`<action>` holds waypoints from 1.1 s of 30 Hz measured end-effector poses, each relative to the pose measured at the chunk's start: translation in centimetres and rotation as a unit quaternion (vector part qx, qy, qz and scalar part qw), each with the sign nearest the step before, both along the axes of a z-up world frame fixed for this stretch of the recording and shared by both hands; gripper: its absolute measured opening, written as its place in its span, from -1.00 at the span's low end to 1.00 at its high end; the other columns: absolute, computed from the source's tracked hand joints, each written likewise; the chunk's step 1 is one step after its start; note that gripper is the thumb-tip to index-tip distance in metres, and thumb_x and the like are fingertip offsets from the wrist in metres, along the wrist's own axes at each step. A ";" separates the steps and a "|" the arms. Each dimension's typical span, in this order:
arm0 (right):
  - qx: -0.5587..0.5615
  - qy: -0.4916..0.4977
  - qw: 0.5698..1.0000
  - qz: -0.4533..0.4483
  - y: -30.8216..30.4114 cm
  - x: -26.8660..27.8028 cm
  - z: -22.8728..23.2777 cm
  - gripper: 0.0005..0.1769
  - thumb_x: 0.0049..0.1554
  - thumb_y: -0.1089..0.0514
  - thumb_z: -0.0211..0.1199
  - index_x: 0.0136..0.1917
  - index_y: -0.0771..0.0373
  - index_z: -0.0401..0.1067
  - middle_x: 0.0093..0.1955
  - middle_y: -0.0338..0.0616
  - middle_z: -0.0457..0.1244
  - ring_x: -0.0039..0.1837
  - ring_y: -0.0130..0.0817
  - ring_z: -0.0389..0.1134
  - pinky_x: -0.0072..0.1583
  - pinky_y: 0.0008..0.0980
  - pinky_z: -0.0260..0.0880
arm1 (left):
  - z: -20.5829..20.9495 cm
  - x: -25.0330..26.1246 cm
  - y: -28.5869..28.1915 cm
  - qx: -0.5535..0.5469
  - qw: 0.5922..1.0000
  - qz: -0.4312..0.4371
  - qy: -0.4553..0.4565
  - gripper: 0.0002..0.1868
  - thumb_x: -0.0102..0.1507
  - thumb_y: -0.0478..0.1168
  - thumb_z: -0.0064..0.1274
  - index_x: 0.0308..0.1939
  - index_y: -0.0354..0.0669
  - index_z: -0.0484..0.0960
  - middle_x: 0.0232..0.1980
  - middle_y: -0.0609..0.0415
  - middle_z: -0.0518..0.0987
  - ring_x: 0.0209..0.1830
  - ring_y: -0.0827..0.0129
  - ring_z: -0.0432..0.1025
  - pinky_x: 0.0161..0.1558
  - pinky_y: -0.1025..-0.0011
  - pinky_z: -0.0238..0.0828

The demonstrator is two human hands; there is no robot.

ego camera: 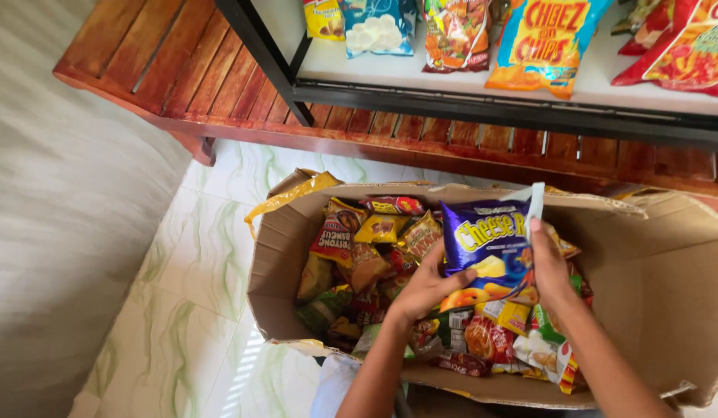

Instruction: Clean snack bags with a cloth and organize them on a shelf.

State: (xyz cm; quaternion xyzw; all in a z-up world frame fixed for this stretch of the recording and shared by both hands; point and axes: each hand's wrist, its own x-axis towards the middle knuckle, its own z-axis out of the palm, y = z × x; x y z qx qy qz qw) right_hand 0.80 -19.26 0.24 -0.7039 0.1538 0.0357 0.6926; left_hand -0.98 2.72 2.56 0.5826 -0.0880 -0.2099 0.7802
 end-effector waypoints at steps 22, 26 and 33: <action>-0.347 -0.355 0.823 0.277 -7.1 -0.7 -9.0 -0.07 0.20 0.08 0.48 0.60 0.26 -0.04 0.53 0.35 0.02 0.43 0.22 0.17 0.32 0.08 0.32 | 0.2 1.9 -2.2 -0.017 0.996 0.086 0.016 -0.16 0.25 -0.39 0.16 0.56 -0.12 0.10 0.39 0.04 0.40 0.35 0.34 0.32 0.36 0.33 0.27; -0.144 -0.100 0.980 0.093 -9.5 -1.0 -2.8 -0.03 0.12 0.21 0.30 0.63 0.13 -0.17 0.47 -0.07 0.14 0.31 -0.27 0.35 0.16 -0.24 0.50 | 7.2 6.6 -11.5 0.003 0.990 0.037 -0.134 -0.06 0.25 -0.41 0.15 0.62 0.02 0.00 0.40 0.04 0.33 0.33 0.36 0.30 0.26 0.38 0.30; -0.056 -0.340 0.924 -0.168 -19.6 4.2 4.0 -0.07 0.21 0.33 0.19 0.71 0.20 -0.19 0.56 0.04 0.04 0.32 -0.25 0.28 0.23 -0.31 0.42 | 5.5 18.0 -26.7 -0.097 0.969 0.014 -0.225 -0.32 0.42 -0.31 0.11 0.59 -0.12 0.21 0.49 0.03 0.40 0.42 0.50 0.34 0.37 0.47 0.32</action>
